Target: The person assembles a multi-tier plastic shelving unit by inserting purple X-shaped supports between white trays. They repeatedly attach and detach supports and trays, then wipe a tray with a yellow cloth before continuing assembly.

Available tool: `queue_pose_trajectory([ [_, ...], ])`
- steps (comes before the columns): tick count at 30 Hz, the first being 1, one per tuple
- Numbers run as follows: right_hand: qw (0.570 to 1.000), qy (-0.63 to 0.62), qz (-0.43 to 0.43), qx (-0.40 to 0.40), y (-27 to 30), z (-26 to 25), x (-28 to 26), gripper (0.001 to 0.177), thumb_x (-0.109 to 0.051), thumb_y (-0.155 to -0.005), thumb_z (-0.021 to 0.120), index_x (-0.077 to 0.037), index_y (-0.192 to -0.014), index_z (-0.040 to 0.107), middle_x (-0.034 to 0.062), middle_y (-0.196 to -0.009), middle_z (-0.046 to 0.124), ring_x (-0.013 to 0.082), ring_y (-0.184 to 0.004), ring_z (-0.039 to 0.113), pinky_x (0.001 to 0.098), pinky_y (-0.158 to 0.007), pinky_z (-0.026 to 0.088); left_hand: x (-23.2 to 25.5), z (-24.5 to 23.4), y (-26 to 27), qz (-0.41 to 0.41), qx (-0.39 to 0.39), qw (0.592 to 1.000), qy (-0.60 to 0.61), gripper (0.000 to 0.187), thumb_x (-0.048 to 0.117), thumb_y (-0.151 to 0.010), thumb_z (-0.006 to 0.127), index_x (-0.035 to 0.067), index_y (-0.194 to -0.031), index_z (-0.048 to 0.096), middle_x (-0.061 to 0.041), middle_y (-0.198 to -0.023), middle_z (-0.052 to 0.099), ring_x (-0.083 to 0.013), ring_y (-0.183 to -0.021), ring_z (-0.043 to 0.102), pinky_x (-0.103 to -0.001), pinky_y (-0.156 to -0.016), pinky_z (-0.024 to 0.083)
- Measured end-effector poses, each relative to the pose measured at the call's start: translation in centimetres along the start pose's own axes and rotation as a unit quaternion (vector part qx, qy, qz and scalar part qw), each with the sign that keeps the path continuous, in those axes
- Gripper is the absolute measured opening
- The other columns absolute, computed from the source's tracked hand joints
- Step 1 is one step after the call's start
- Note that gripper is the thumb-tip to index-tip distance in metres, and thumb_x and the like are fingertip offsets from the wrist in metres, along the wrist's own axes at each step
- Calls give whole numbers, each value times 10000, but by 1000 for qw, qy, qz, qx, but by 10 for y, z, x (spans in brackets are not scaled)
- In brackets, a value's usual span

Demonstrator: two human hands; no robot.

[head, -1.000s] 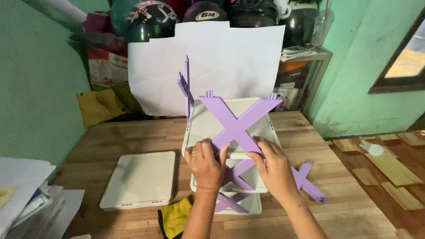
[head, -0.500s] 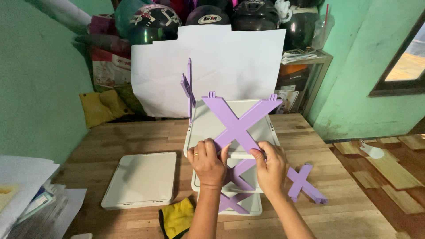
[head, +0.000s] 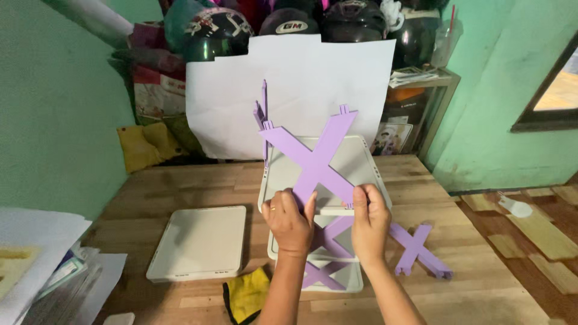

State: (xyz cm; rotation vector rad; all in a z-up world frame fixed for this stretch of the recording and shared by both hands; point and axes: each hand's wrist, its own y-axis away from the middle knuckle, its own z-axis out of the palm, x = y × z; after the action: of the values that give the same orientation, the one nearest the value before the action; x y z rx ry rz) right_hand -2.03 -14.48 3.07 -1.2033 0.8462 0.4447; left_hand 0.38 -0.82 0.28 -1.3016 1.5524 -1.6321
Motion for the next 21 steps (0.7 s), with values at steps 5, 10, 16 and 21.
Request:
queue_pose_trajectory([
  [5, 999, -23, 32, -29, 2, -17, 6, 266, -243, -1092, 557, -16, -964, 611, 7, -846, 639, 67, -803, 575, 239, -756, 483, 3, -12, 0, -16, -30, 996, 77, 506, 337, -859, 821, -23, -1116, 576, -161, -970, 625, -347, -881, 592, -476, -922, 419],
  [10, 991, -87, 80, -61, -2, -26, -4, 292, -280, -1089, 528, -25, -971, 607, 5, -862, 665, 70, -809, 617, 238, -777, 503, 9, -42, -8, -29, -74, 984, 161, 550, 300, -826, 838, -47, -1151, 562, -178, -1020, 638, -370, -935, 560, -496, -937, 406],
  [16, 990, -87, 82, -80, 1, -62, -18, 283, -279, -1074, 532, -27, -999, 635, 26, -892, 687, 77, -819, 626, 233, -779, 500, 43, -57, -17, -31, -91, 982, 160, 425, 222, -845, 826, -6, -1113, 588, -175, -968, 621, -363, -933, 577, -463, -889, 441],
  [21, 974, -96, 194, -62, -3, -127, -8, 274, -273, -1059, 561, -18, -987, 628, 99, -813, 689, 123, -584, 495, 249, -561, 390, 99, -52, -6, -72, -116, 961, 240, 410, 143, -884, 779, -48, -1198, 596, -188, -967, 640, -343, -837, 614, -434, -760, 500],
])
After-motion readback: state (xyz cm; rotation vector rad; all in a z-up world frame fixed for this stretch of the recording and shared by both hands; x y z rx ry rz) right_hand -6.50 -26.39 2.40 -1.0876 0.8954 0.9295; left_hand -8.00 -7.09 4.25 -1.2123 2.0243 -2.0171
